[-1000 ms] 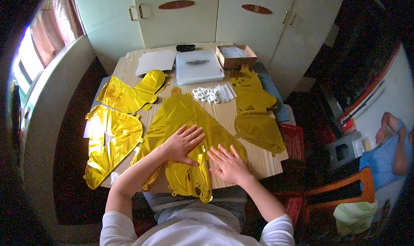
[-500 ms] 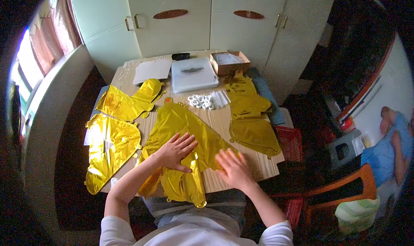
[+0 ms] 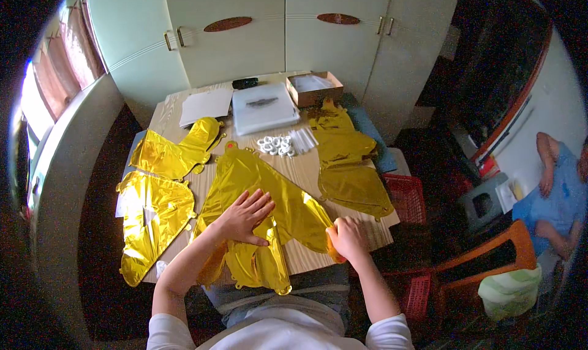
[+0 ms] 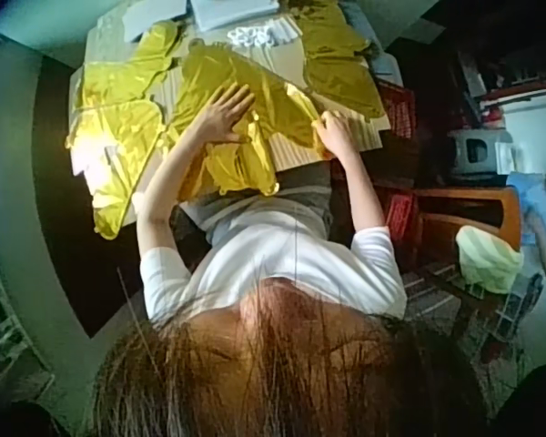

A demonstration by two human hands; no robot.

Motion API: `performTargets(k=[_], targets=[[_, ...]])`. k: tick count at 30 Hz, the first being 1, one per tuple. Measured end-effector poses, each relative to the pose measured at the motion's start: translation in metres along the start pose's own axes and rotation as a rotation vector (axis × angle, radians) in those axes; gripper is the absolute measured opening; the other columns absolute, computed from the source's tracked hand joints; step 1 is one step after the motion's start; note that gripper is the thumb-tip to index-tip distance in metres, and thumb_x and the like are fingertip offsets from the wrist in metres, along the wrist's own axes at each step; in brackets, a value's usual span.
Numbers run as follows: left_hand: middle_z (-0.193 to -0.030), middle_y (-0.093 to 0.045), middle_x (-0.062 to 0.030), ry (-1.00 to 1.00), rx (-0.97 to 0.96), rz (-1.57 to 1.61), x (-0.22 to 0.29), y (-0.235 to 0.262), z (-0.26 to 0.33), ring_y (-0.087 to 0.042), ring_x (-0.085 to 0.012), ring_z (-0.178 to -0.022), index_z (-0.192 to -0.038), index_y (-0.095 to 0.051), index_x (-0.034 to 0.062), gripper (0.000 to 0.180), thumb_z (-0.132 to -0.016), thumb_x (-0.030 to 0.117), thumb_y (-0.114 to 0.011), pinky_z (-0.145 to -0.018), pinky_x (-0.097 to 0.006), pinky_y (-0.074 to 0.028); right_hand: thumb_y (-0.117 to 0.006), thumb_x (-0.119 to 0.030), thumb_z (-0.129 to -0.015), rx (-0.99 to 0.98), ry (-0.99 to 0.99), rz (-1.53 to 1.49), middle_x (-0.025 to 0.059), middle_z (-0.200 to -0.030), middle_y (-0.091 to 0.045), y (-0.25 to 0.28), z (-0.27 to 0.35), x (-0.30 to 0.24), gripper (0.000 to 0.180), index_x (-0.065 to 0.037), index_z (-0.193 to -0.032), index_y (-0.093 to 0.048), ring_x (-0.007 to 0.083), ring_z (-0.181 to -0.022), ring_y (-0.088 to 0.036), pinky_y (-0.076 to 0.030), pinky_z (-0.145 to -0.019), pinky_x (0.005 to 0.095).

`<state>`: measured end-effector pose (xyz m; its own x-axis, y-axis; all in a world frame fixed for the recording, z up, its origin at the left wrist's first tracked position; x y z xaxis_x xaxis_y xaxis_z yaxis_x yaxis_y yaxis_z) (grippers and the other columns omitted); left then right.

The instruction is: Folding gold star-shaped foil balloons and placing them into plastic packaging sleeves with cardboard backings.

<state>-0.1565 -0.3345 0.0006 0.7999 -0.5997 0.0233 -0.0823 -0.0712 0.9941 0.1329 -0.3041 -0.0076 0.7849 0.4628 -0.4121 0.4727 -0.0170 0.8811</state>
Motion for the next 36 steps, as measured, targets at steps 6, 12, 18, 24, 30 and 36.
performTargets(k=[6, 12, 18, 24, 30, 36], targets=[[-0.153, -0.031, -0.0169, -0.014, 0.021, -0.028, 0.003, 0.004, 0.0, -0.023, -0.0348, -0.144, -0.147, -0.033, 0.0039, 0.11, -0.073, 0.084, -0.046, -0.116, -0.051, -0.017, -0.065, -0.013, -0.087, 0.055, -0.072, -0.344, 0.0161, -0.081, -0.063, 0.028, 0.003, -0.044, 0.025, -0.005, -0.104, -0.048, 0.0325, -0.069, -0.064, -0.051, -0.06, 0.0426], [-0.152, -0.033, -0.0174, 0.002, 0.035, 0.07, 0.004, 0.01, 0.004, -0.022, -0.0335, -0.144, -0.143, -0.039, 0.0023, 0.1, -0.077, 0.075, -0.052, -0.117, -0.051, -0.016, -0.067, -0.012, -0.084, 0.171, 0.239, -0.136, 0.0104, -0.076, -0.063, 0.02, 0.015, -0.138, 0.041, -0.01, -0.121, -0.048, 0.0229, -0.061, -0.065, -0.053, -0.052, 0.035], [-0.142, -0.045, -0.02, 0.209, 0.21, 0.644, -0.037, 0.004, 0.013, -0.029, -0.0364, -0.141, -0.122, -0.061, 0.0018, 0.048, -0.087, 0.033, -0.06, -0.115, -0.05, -0.023, -0.058, -0.008, -0.085, 0.044, 0.454, 0.042, 0.008, -0.075, -0.062, -0.035, 0.027, -0.19, 0.043, -0.005, -0.127, -0.051, 0.021, -0.06, -0.065, -0.054, -0.054, 0.0325], [-0.131, -0.054, -0.0186, 0.497, 0.301, 0.514, -0.041, 0.006, 0.003, -0.034, -0.0446, -0.136, -0.093, -0.071, 0.0018, 0.031, -0.085, 0.032, -0.068, -0.111, -0.047, -0.032, -0.057, -0.012, -0.086, -0.029, 0.442, 0.088, 0.0072, -0.078, -0.061, -0.049, 0.024, -0.209, 0.037, -0.007, -0.123, -0.054, 0.0211, -0.062, -0.065, -0.054, -0.054, 0.0323], [-0.131, -0.053, -0.0205, 0.532, 0.312, 0.52, -0.045, -0.009, 0.003, -0.033, -0.0436, -0.136, -0.085, -0.07, 0.0016, 0.023, -0.073, 0.022, -0.072, -0.112, -0.047, -0.032, -0.067, -0.018, -0.085, -0.042, 0.419, -0.306, 0.0115, -0.09, -0.067, -0.036, 0.021, -0.202, 0.037, -0.006, -0.118, -0.056, 0.0222, -0.065, -0.067, -0.055, -0.054, 0.0319], [-0.132, -0.051, -0.0221, 0.546, 0.347, 0.531, -0.045, -0.01, 0.011, -0.032, -0.0441, -0.137, -0.081, -0.068, 0.0013, 0.02, -0.073, 0.02, -0.07, -0.112, -0.047, -0.031, -0.068, -0.013, -0.084, 0.108, 0.408, -0.186, 0.008, -0.103, -0.068, -0.017, -0.003, -0.132, 0.025, -0.006, -0.108, -0.066, 0.0215, -0.101, -0.063, -0.051, -0.089, 0.0347]])
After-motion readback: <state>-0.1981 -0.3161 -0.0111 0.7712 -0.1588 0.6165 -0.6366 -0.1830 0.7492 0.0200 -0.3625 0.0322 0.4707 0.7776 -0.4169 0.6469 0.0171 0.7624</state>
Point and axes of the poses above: each hand's wrist, its own z-axis away from the middle knuckle, its own y-axis out of the back of the hand, x = y × z, the point moved 5 cm from there along -z, towards the middle knuckle
